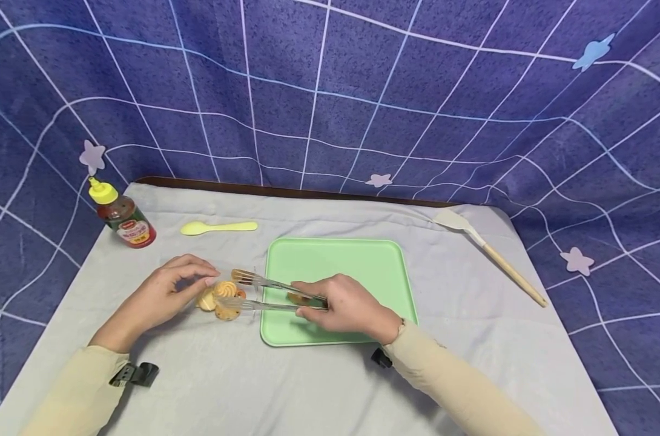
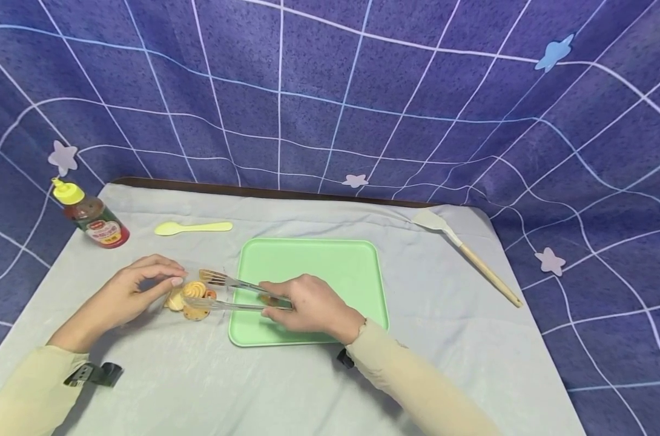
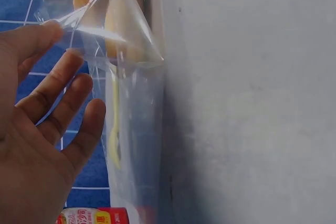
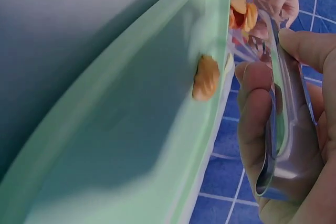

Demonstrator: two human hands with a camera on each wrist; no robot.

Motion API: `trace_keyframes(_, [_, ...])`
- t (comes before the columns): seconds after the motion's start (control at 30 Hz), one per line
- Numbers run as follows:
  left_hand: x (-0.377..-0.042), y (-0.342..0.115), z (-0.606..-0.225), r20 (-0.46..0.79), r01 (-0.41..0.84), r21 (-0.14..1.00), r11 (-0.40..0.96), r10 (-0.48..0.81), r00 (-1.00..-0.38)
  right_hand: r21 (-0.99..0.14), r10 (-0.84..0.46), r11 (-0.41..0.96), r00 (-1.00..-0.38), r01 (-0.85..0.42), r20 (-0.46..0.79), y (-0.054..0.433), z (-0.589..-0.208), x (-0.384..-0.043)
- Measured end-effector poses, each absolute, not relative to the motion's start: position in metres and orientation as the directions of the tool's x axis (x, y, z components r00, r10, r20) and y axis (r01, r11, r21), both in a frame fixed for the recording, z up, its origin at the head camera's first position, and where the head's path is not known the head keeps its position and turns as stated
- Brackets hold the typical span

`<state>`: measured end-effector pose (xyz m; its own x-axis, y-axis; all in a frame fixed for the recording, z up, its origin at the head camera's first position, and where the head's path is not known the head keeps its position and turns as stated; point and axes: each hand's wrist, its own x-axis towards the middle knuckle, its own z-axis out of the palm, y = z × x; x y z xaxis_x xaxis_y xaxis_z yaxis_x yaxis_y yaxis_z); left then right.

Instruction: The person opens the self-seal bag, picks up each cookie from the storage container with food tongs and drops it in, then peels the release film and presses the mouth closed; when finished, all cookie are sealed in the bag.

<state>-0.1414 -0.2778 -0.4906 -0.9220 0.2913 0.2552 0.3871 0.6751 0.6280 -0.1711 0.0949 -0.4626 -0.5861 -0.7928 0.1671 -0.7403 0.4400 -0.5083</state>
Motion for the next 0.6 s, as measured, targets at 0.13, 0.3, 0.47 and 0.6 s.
trace_keyframes(0.13, [-0.142, -0.278, -0.49, 0.259, 0.392, 0.633, 0.668, 0.295, -0.92, -0.532, -0.778, 0.443, -0.604, -0.722, 0.172, 0.114, -0.46, -0.17])
trace_keyframes(0.3, [-0.142, -0.276, -0.49, 0.272, 0.405, 0.641, 0.652, 0.3, -0.914, -0.527, -0.758, 0.462, -0.626, -0.713, 0.184, 0.14, -0.46, -0.171])
trace_keyframes(0.47, [-0.144, -0.274, -0.492, 0.276, 0.41, 0.648, 0.642, 0.304, -0.912, -0.503, -0.744, 0.489, -0.642, -0.713, 0.187, 0.159, -0.461, -0.172])
trace_keyframes(0.6, [-0.145, -0.272, -0.493, 0.265, 0.403, 0.655, 0.64, 0.304, -0.915, -0.476, -0.739, 0.508, -0.647, -0.718, 0.188, 0.172, -0.463, -0.172])
